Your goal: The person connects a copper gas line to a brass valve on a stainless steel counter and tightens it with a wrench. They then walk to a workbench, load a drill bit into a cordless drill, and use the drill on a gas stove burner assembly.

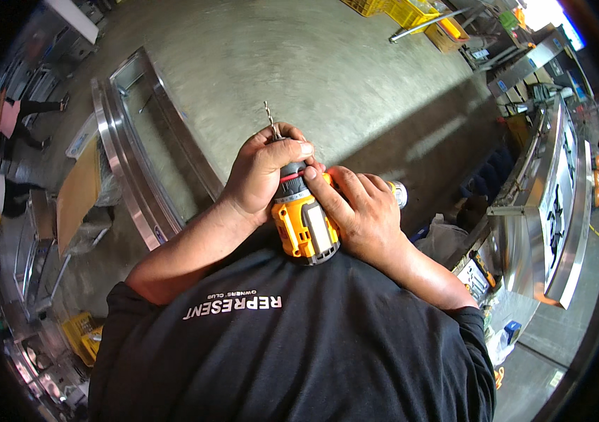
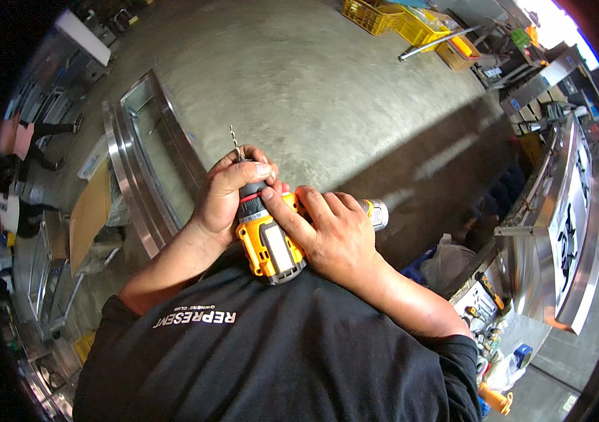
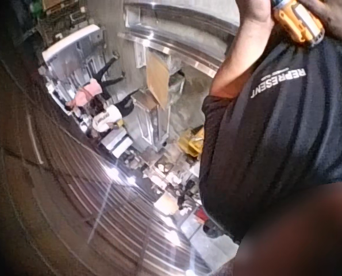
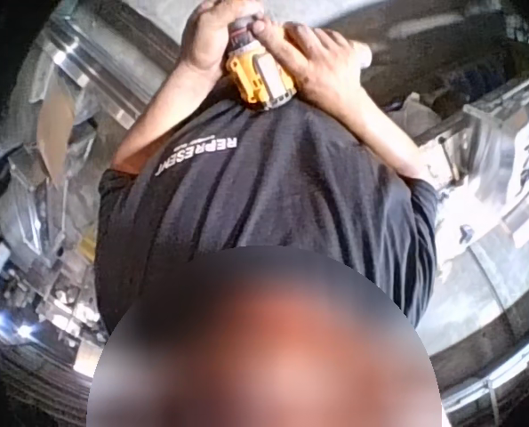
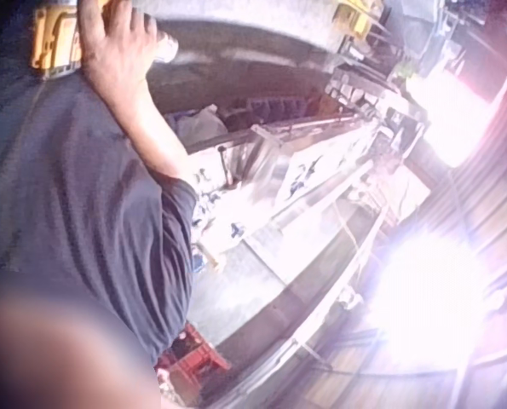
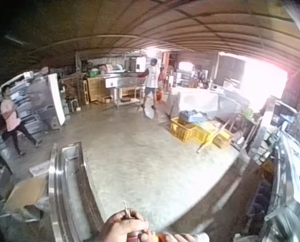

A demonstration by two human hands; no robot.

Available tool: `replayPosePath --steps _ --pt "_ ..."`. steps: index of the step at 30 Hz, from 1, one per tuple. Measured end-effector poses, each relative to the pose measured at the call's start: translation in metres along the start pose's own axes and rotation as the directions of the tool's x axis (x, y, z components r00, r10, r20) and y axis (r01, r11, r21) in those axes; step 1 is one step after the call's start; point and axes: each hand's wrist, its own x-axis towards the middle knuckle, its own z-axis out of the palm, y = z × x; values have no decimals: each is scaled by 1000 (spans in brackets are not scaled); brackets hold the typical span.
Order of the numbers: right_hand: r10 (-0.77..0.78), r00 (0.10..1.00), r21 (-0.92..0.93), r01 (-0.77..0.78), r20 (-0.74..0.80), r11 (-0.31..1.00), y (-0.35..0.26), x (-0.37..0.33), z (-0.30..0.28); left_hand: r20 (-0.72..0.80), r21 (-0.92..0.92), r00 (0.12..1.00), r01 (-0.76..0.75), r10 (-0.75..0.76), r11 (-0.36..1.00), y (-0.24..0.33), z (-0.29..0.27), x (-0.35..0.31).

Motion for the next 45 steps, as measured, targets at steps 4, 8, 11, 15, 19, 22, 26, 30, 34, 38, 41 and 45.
replayPosePath --steps 4,8,11,15,19,22,26,30,34,38,41,45 --pt "113 993 -36 -112 18 993 5 9 12 -34 32 996 85 -84 996 10 -8 31" --pt "288 956 20 -287 -61 958 17 2 17 63 31 978 196 -198 980 12 2 67" --pt "573 819 378 -519 -39 767 35 -20 7 243 4 932 277 -269 961 6 30 93" --pt "763 645 619 -616 43 486 78 -64 -20 450 147 843 256 -295 956 -14 89 131" --pt "781 621 645 -570 -68 509 136 -111 -56 584 260 725 259 -365 930 -52 158 177" --pt "787 600 702 -497 -145 509 180 -142 -83 638 310 650 273 -412 911 -87 214 215" --pt "820 513 665 -524 -253 533 239 -182 -125 674 360 580 283 -457 889 -136 283 264" --pt "816 497 590 -577 -295 565 290 -205 -160 662 407 546 313 -513 858 -169 337 308" --pt "874 440 686 -572 -206 450 339 -227 -196 686 464 444 344 -577 816 -204 392 363" --pt "891 339 551 -700 -302 454 386 -253 -220 765 497 290 304 -575 813 -251 454 421" --pt "854 301 328 -828 -425 455 412 -266 -233 773 579 96 295 -627 760 -282 504 467" --pt "907 -50 409 -902 -419 139 400 -262 -274 564 804 -437 100 -700 586 -311 579 527"
